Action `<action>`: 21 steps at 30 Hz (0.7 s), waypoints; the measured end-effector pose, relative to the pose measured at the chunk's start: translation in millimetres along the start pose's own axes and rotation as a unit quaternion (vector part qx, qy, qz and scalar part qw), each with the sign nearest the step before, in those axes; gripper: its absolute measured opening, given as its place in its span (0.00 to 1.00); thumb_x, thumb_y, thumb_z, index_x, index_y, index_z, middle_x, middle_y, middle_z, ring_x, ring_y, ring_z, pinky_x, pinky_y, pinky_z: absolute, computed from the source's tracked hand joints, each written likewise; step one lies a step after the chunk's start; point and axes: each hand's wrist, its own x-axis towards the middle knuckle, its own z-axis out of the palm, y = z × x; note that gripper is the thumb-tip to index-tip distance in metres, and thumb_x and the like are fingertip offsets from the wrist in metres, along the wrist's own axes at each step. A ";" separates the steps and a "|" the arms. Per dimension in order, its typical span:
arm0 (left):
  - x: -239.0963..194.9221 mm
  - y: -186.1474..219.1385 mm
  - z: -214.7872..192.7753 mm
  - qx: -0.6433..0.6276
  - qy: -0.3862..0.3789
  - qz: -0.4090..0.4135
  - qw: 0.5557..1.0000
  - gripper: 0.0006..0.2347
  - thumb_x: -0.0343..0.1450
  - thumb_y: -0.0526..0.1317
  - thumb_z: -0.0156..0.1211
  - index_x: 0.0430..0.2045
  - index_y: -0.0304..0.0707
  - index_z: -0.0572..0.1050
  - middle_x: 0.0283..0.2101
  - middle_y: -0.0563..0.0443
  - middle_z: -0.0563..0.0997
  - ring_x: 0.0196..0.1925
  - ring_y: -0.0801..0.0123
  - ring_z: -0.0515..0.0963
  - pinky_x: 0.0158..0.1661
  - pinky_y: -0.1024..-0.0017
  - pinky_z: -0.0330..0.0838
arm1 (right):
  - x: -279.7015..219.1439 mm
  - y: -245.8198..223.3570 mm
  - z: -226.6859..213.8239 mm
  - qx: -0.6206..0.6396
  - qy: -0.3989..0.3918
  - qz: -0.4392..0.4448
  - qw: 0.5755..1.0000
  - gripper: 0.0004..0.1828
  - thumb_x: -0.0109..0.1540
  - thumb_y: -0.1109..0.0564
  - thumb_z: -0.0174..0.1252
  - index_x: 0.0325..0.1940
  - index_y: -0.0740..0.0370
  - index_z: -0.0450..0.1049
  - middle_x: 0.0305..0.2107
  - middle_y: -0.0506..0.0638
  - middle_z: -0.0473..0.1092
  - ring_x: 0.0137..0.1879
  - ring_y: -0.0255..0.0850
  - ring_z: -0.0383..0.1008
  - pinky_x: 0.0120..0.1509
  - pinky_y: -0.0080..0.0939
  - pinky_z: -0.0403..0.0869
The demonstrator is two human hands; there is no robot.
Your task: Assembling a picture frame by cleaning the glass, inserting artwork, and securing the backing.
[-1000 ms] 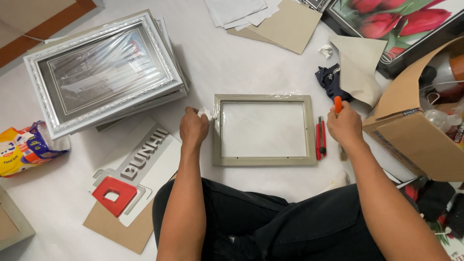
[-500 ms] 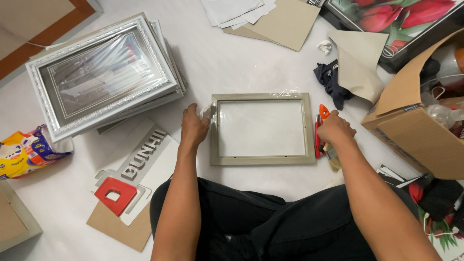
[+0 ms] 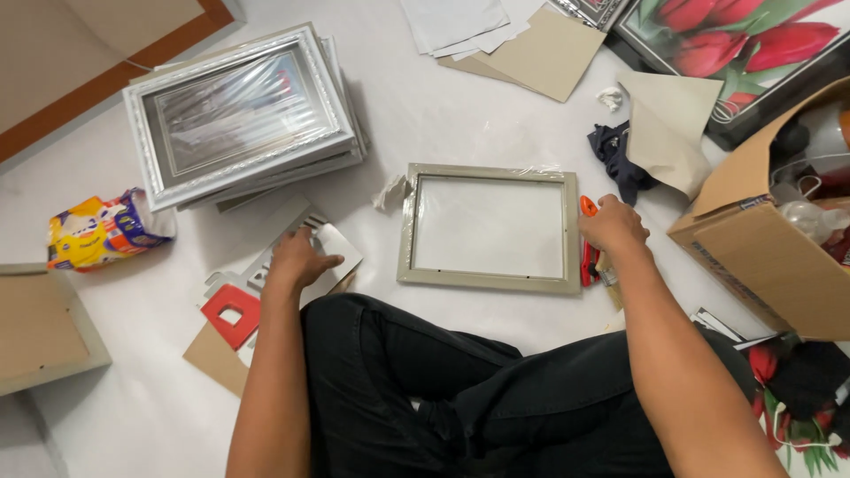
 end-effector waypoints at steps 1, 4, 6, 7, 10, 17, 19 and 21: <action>-4.8 -17.8 7.1 0.000 0.005 -0.004 1.000 0.39 0.63 0.50 0.73 0.68 0.31 0.65 0.69 0.25 0.65 0.69 0.27 0.65 0.64 0.41 0.64 | -0.6 0.6 2.6 0.001 -0.001 -0.006 1.000 0.35 0.60 0.48 0.52 0.71 0.63 0.65 0.56 0.67 0.70 0.66 0.65 0.68 0.62 0.67 0.67; -16.0 -61.8 26.4 0.147 0.013 -0.046 0.988 0.47 0.58 0.55 0.74 0.73 0.53 0.54 0.75 0.35 0.50 0.71 0.20 0.54 0.65 0.35 0.58 | -6.3 -5.3 4.6 0.024 -0.020 -0.066 0.997 0.32 0.59 0.49 0.55 0.66 0.62 0.72 0.56 0.67 0.72 0.66 0.64 0.70 0.65 0.63 0.69; -25.6 -82.2 40.5 0.180 -0.027 -0.074 0.981 0.46 0.63 0.55 0.69 0.76 0.59 0.45 0.77 0.36 0.44 0.74 0.22 0.48 0.64 0.30 0.56 | -21.5 -14.0 0.6 0.053 -0.025 -0.103 0.993 0.32 0.58 0.47 0.55 0.64 0.63 0.75 0.53 0.68 0.74 0.65 0.63 0.71 0.67 0.60 0.69; -40.7 -83.6 38.2 0.180 -0.027 -0.076 0.980 0.46 0.63 0.55 0.69 0.76 0.59 0.45 0.77 0.36 0.44 0.74 0.22 0.48 0.64 0.30 0.56 | -15.7 -10.9 4.6 0.053 -0.026 -0.104 0.993 0.32 0.58 0.47 0.55 0.64 0.63 0.75 0.53 0.68 0.74 0.65 0.63 0.71 0.67 0.60 0.69; -82.5 -79.1 32.3 0.196 0.036 0.045 0.979 0.30 0.74 0.42 0.53 0.73 0.43 0.54 0.74 0.30 0.56 0.70 0.22 0.59 0.56 0.30 0.70 | -6.1 -3.2 10.4 0.043 -0.027 -0.110 0.993 0.33 0.56 0.45 0.57 0.63 0.61 0.76 0.52 0.65 0.76 0.63 0.60 0.73 0.65 0.57 0.71; -103.2 -138.5 71.7 0.250 0.083 0.154 0.952 0.24 0.73 0.41 0.45 0.69 0.52 0.62 0.64 0.47 0.72 0.55 0.46 0.76 0.51 0.49 0.77 | -17.0 -6.9 1.4 0.061 -0.020 -0.122 0.990 0.32 0.56 0.46 0.57 0.61 0.64 0.76 0.48 0.65 0.76 0.60 0.60 0.74 0.63 0.58 0.72; -107.6 -154.9 74.6 0.270 0.187 0.202 0.923 0.24 0.72 0.42 0.47 0.68 0.56 0.62 0.54 0.47 0.81 0.36 0.47 0.87 0.39 0.52 0.83 | -20.4 -12.5 -3.4 0.065 -0.023 -0.131 0.989 0.32 0.56 0.46 0.57 0.61 0.66 0.76 0.49 0.67 0.76 0.61 0.62 0.74 0.64 0.59 0.71; -131.5 -135.7 44.0 0.224 0.352 0.177 0.891 0.10 0.73 0.39 0.61 0.47 0.44 0.78 0.25 0.56 0.83 0.15 0.73 0.73 0.19 0.75 0.68 | -22.1 -19.1 -7.5 0.037 -0.060 -0.103 0.992 0.28 0.62 0.46 0.58 0.64 0.59 0.72 0.54 0.57 0.73 0.55 0.52 0.75 0.59 0.48 0.73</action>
